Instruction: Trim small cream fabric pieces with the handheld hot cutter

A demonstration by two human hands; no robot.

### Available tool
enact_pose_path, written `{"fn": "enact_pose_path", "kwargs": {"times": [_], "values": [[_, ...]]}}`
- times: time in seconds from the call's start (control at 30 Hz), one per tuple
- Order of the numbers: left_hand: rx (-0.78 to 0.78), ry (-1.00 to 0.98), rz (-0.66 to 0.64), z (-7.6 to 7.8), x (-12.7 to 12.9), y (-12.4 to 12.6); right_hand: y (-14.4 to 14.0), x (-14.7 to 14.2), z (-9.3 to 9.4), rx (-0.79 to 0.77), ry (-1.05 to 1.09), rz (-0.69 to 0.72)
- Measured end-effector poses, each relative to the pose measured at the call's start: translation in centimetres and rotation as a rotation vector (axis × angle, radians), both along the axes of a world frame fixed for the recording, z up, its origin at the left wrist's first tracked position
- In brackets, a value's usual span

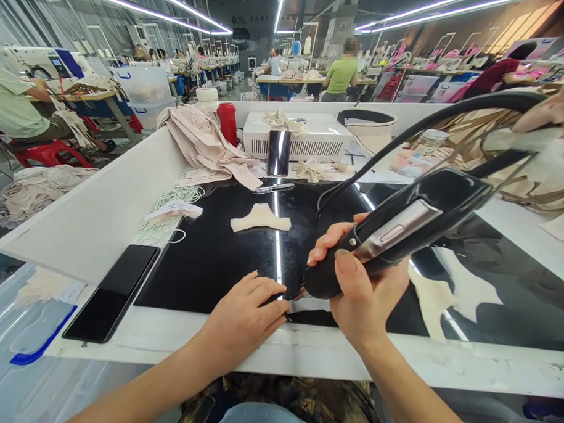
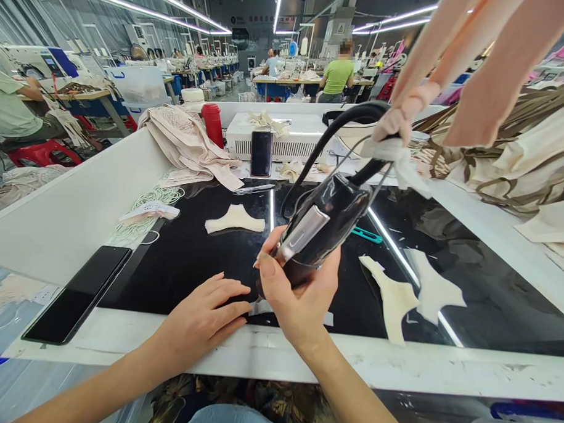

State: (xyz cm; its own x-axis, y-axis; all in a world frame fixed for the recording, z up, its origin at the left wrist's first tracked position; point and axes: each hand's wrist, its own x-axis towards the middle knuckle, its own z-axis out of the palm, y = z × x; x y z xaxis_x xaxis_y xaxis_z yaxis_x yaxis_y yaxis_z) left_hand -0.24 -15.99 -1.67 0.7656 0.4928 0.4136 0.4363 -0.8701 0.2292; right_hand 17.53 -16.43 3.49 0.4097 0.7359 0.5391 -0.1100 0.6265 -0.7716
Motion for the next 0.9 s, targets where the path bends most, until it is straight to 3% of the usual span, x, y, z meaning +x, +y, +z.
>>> {"fn": "enact_pose_path", "kwargs": {"times": [0.33,0.9], "values": [[0.13,-0.013,0.003,-1.4,-0.6,0.1,-0.1,-0.3,0.2,0.018,0.02,0.043],[0.187,0.055,-0.052,-1.4,-1.2,-0.1,-0.2,-0.6,0.0,0.046,0.04,0.059]]}}
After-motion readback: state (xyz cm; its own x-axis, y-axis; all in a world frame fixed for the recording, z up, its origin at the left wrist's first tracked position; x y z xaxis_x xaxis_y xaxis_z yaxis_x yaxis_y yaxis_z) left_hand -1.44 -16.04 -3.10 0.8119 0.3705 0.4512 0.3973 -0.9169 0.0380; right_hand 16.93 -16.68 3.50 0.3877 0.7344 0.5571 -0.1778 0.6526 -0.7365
